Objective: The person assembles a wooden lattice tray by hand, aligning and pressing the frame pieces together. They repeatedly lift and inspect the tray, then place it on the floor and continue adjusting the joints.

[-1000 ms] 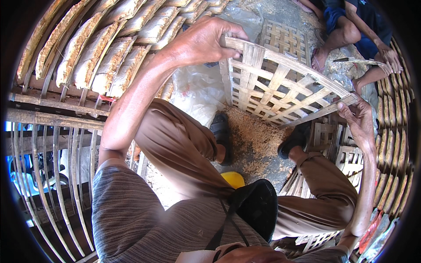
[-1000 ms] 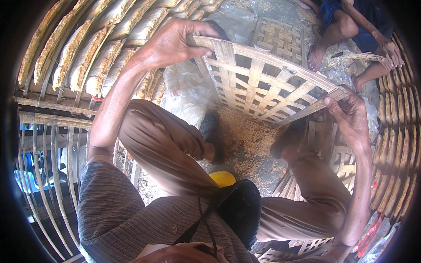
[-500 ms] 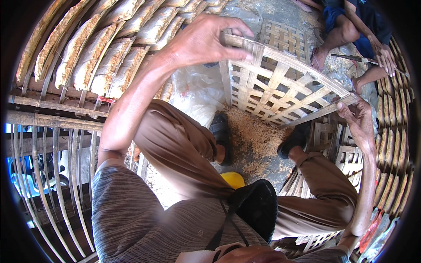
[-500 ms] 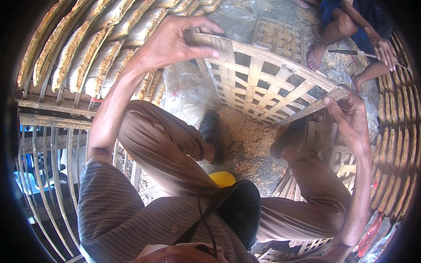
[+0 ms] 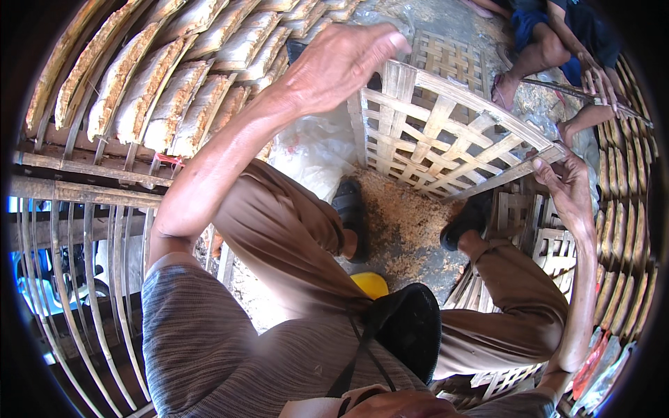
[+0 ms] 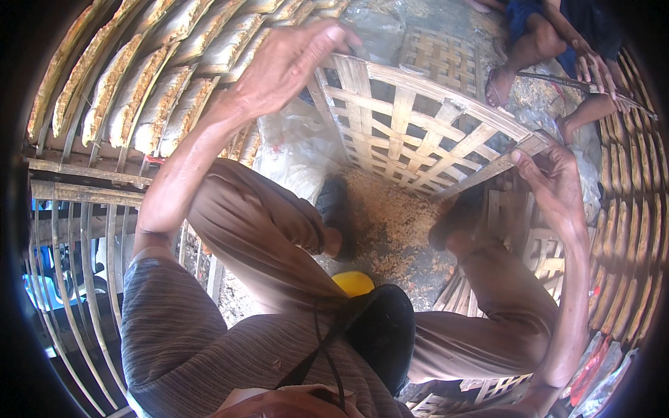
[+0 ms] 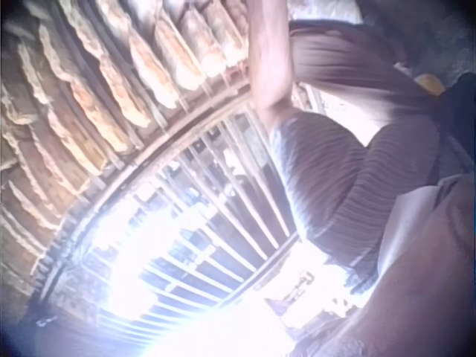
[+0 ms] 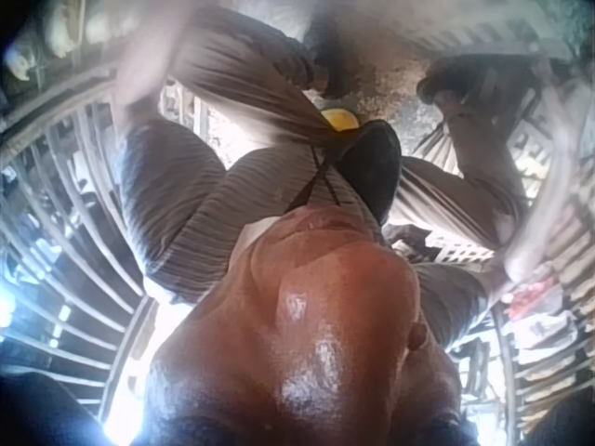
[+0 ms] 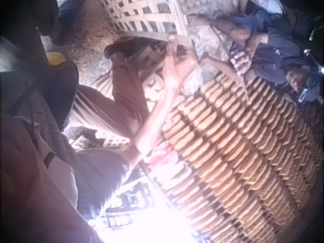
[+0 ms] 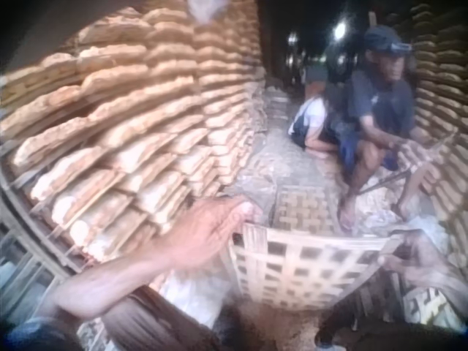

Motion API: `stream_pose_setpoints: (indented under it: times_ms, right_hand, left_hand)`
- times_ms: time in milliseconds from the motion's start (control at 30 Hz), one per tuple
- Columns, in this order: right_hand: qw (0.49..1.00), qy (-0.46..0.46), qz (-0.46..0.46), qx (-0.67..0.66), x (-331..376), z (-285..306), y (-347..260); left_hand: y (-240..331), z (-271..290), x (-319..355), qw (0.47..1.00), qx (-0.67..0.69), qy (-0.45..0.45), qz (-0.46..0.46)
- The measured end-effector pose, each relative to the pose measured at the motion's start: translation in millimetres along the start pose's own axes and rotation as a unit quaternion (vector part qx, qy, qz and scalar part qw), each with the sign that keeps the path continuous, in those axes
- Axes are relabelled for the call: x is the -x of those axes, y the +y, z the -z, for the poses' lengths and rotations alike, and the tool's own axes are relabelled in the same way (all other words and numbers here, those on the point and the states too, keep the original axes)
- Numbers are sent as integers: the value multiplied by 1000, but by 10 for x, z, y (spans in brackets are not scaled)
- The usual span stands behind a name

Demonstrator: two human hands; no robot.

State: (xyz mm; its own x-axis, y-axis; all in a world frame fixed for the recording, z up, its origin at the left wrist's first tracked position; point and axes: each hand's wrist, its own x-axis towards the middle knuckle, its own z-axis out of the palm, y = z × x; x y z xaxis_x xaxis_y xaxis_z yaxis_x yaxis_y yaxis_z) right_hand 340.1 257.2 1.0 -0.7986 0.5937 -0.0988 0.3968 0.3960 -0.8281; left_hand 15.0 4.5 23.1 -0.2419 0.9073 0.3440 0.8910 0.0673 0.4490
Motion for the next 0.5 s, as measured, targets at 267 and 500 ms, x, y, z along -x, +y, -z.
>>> stream_pose_setpoints:
  times_ms: [267,500]
  right_hand:
    - [1000,-6,10,18,-29,33,44]
    - [999,0,-24,43,-28,32,-57]
  left_hand:
    - [-249,93,-40,991,105,80,8]
    - [-166,237,-57,991,88,98,29]
